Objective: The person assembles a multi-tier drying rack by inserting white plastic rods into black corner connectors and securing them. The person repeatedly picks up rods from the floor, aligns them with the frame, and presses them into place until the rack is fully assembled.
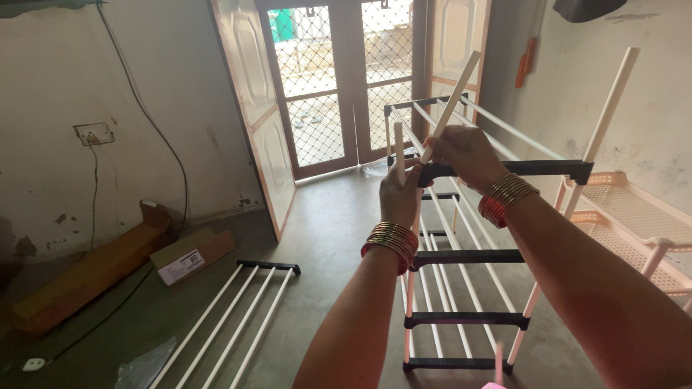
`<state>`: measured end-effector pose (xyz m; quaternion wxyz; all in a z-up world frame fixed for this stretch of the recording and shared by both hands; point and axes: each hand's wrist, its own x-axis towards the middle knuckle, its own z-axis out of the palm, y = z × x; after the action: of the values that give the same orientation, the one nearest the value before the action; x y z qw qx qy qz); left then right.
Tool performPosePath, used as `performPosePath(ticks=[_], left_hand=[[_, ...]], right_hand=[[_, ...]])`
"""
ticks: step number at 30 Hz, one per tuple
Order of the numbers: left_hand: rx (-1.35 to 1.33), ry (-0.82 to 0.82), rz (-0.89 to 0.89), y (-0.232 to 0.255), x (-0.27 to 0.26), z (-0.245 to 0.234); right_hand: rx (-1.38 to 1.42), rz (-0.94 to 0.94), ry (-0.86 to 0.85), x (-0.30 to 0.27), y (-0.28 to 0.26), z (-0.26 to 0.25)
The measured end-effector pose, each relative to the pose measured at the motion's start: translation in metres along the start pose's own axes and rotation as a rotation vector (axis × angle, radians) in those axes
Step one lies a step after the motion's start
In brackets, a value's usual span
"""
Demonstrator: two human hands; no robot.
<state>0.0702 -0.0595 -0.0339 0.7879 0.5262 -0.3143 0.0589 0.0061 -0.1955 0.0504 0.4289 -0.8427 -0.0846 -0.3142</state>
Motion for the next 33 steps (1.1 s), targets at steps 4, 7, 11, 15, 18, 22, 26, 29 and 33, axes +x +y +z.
performPosePath(ticks=[4,7,11,15,18,22,26,29,33], left_hand=[[0.026,-0.038,0.008,-0.005,0.004,-0.004],[-0.03,-0.074,0.039,-0.003,0.004,-0.008],[-0.036,-0.069,-0.04,0.003,-0.002,-0.009],[-0.068,-0.077,-0.052,0.0,-0.004,-0.009],[-0.08,-0.099,-0.023,-0.006,-0.001,-0.007],[-0.047,-0.11,-0.029,-0.012,0.002,-0.005],[-0.037,-0.074,-0.038,-0.014,0.002,-0.006],[-0.079,-0.057,-0.049,-0.017,-0.002,-0.006],[-0.199,-0.067,-0.09,-0.02,0.0,-0.008]], right_hand=[[0.092,0.012,-0.026,-0.003,0.0,-0.002],[0.077,0.019,-0.047,-0.002,-0.003,-0.004],[0.063,-0.021,-0.068,-0.002,-0.008,-0.009],[0.085,-0.039,-0.088,-0.003,-0.009,-0.012],[-0.02,-0.068,-0.072,-0.002,-0.01,-0.012],[-0.135,-0.078,-0.056,0.002,-0.007,-0.011],[0.138,0.047,-0.1,0.006,-0.004,-0.011],[0.143,0.058,-0.111,0.008,-0.003,-0.012],[0.243,0.109,-0.147,0.011,-0.004,-0.015]])
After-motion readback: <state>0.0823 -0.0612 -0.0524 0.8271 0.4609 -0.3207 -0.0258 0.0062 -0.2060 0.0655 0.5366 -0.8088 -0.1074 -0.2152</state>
